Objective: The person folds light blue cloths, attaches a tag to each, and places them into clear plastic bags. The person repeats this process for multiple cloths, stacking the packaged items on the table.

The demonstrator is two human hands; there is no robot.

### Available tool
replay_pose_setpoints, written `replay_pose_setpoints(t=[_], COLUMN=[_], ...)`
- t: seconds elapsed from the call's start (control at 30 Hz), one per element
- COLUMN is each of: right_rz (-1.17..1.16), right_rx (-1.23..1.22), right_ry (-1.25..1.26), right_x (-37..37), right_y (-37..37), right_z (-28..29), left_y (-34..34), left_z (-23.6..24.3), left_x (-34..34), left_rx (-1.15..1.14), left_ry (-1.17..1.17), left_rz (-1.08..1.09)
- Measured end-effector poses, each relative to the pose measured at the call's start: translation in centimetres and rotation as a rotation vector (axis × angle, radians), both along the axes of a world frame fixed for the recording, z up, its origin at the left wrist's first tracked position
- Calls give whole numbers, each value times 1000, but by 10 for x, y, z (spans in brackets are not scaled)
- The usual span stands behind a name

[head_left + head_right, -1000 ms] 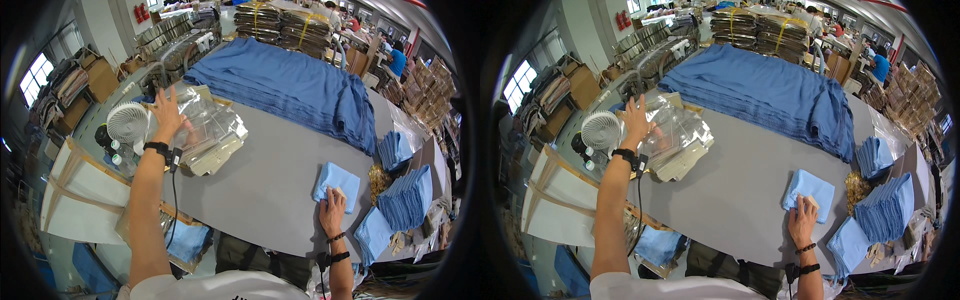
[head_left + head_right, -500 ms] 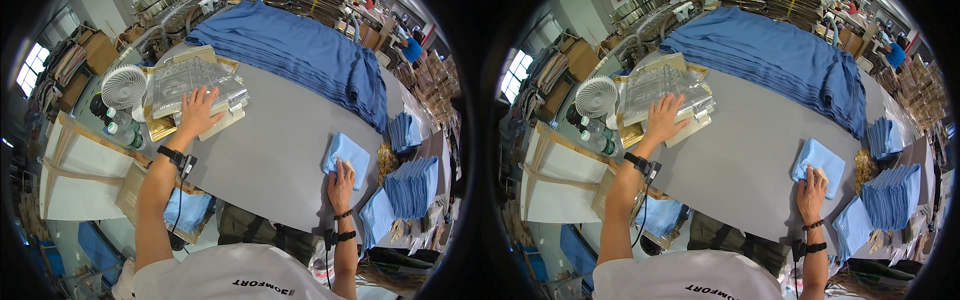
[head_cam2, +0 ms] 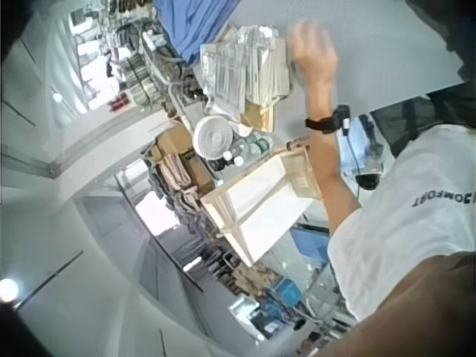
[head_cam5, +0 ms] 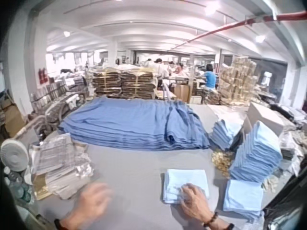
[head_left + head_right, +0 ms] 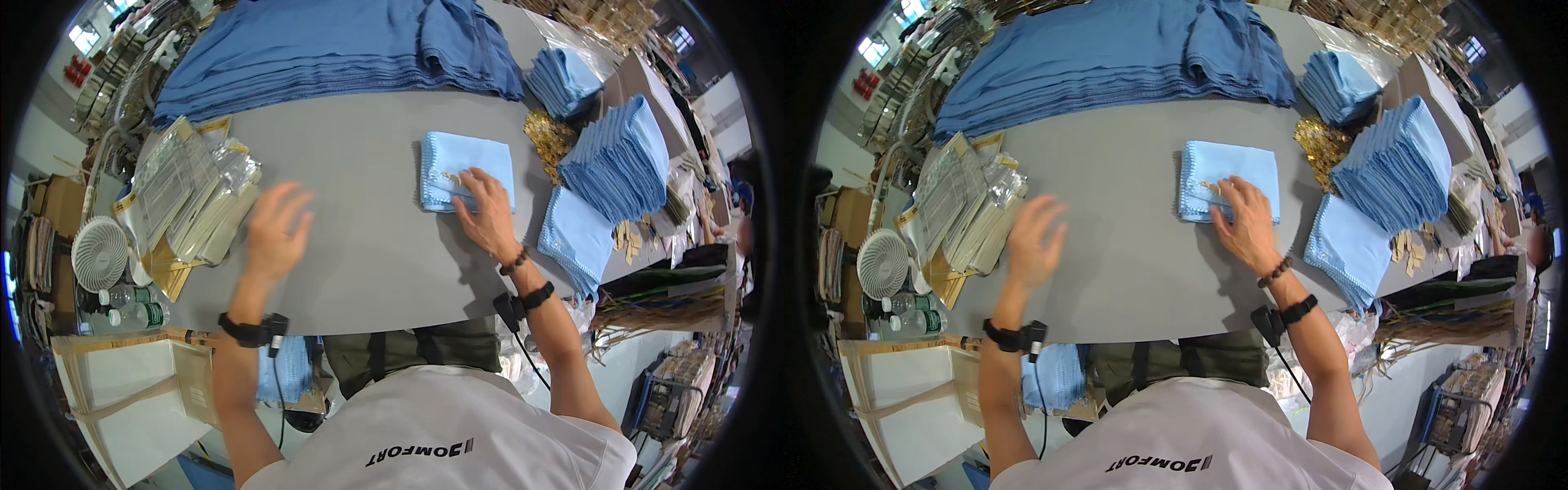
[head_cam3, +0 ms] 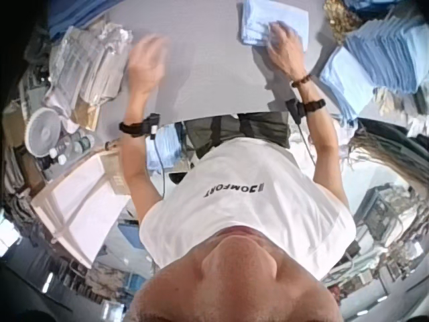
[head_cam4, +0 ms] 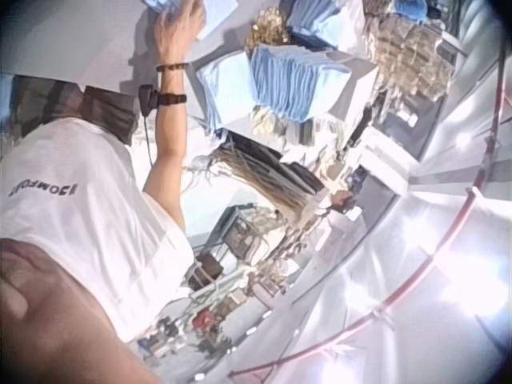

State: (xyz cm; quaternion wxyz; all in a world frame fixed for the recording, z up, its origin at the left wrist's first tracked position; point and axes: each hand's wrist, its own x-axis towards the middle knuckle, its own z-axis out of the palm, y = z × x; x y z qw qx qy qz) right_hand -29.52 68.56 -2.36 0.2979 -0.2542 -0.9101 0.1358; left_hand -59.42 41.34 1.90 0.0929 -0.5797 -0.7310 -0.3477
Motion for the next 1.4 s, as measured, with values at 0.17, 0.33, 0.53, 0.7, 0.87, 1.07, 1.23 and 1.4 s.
replay_pose_setpoints(t=[0.17, 0.33, 0.53, 0.7, 0.87, 1.07, 1.23, 1.4], right_rz=[126, 264, 450, 377, 512, 451, 253, 49], right_rx=[-44, -49, -19, -147, -83, 25, 34, -6], right_ry=[-141, -166, -50, -37, -163, -264, -225, -232], right_x=[-11, -13, 11, 15, -22, -52, -41, -30], right_y=[-21, -49, -52, -32, -5, -18, -30, -32], right_z=[-9, 1, 21, 21, 17, -4, -16, -22], left_y=[73, 88, 57, 37, -2, -109, -191, -186], left_z=[-27, -42, -45, -39, -23, -10, -14, 2], left_x=[73, 102, 117, 119, 60, -120, -206, -190], left_rx=[-44, -172, -157, -38, 105, 101, -416, -200], left_ry=[-348, -247, -521, -579, -221, 400, 1, 93], left_rz=[-199, -205, -86, -11, 262, 773, 920, 981])
